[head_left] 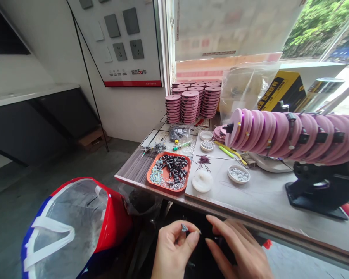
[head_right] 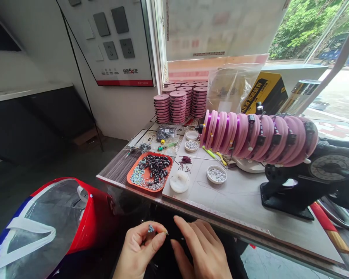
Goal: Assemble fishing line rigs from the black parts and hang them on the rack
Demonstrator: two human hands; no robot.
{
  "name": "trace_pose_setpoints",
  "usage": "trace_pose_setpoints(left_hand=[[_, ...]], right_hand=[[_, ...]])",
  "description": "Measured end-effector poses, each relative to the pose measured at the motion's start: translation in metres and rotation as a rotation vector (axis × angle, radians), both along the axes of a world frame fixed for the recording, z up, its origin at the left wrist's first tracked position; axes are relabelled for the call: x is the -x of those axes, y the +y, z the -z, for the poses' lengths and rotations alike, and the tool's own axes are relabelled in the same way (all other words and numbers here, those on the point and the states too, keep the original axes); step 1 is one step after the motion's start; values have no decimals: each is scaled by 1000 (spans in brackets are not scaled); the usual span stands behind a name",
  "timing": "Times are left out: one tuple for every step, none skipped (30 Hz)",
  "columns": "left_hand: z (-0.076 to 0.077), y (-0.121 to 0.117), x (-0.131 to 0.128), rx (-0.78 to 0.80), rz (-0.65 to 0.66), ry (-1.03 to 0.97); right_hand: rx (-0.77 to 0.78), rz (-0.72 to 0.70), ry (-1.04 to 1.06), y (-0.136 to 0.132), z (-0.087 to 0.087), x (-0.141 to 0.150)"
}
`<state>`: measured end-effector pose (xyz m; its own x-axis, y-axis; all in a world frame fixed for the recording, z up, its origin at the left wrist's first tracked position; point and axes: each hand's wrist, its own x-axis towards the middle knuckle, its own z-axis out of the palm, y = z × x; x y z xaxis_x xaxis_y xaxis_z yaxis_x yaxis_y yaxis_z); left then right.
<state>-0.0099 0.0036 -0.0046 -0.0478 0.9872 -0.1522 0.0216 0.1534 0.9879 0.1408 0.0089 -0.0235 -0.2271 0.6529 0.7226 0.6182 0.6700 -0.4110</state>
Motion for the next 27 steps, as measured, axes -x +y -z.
trace_pose_setpoints(left_hand=[[1, -1, -1, -14, -1, -2], [1, -1, -2, -13, 3, -17], [2, -2, -2, -1, 9, -45], [1, -2, -3, 20, 10, -93], [0, -1, -2, 43, -2, -172], [-3, 0, -1, 70, -20, -284], [-6, 2, 0, 96, -47, -426], [-10, 4, 2, 123, -79, -583], [-14, 6, 4, 156, -114, -737], [-18, 8, 6, 188, -145, -868], [-21, 9, 7, 206, -174, -957], [-24, 10, 8, 210, -200, -1002], [-25, 11, 8, 201, -223, -1019], [-26, 11, 8, 195, -235, -1019], [-25, 11, 8, 191, -240, -1017], [-25, 12, 8, 193, -246, -1020], [-25, 12, 9, 204, -258, -1031], [-25, 14, 11, 210, -283, -1046], [-26, 16, 13, 201, -325, -1057], [-28, 18, 17, 173, -377, -1060], [-29, 20, 21, 132, -425, -1046], [-31, 22, 25, 88, -459, -1012], [-32, 23, 28, 65, -462, -958], [-32, 23, 30, 73, -428, -891], [-30, 22, 30, 116, -355, -820], [-26, 19, 29, 174, -264, -752], [-21, 16, 25, 238, -168, -693]], right_hand=[[2, -7, -20, 0, 0, 1], [-1, -16, -50, 0, -1, 2], [-11, -31, -88, 1, -3, 4], [-17, -45, -137, 1, -6, 5], [-26, -58, -187, 2, -9, 6], [-34, -68, -234, 2, -12, 7], [-53, -76, -271, 2, -15, 7], [-86, -76, -290, 2, -18, 8], [-127, -71, -291, 1, -20, 8], [-161, -69, -286, 1, -21, 8], [-187, -65, -278, 1, -22, 8], [-201, -58, -273, 0, -22, 7], [-203, -50, -270, 0, -22, 8], [-200, -41, -267, 0, -21, 8], [-197, -32, -266, 1, -20, 8], [-196, -26, -269, 1, -20, 8], [-197, -24, -273, 1, -19, 7], [-199, -28, -275, 0, -19, 7], [-201, -34, -275, 0, -20, 5], [-199, -41, -276, 0, -21, 3], [-196, -47, -274, -1, -22, 1], [-187, -49, -269, -1, -24, -2], [-170, -46, -263, -2, -26, -4], [-149, -41, -257, -3, -28, -6], [-124, -38, -249, -3, -29, -8], [-101, -41, -239, -3, -29, -8], [-79, -48, -228, -3, -27, -8]])
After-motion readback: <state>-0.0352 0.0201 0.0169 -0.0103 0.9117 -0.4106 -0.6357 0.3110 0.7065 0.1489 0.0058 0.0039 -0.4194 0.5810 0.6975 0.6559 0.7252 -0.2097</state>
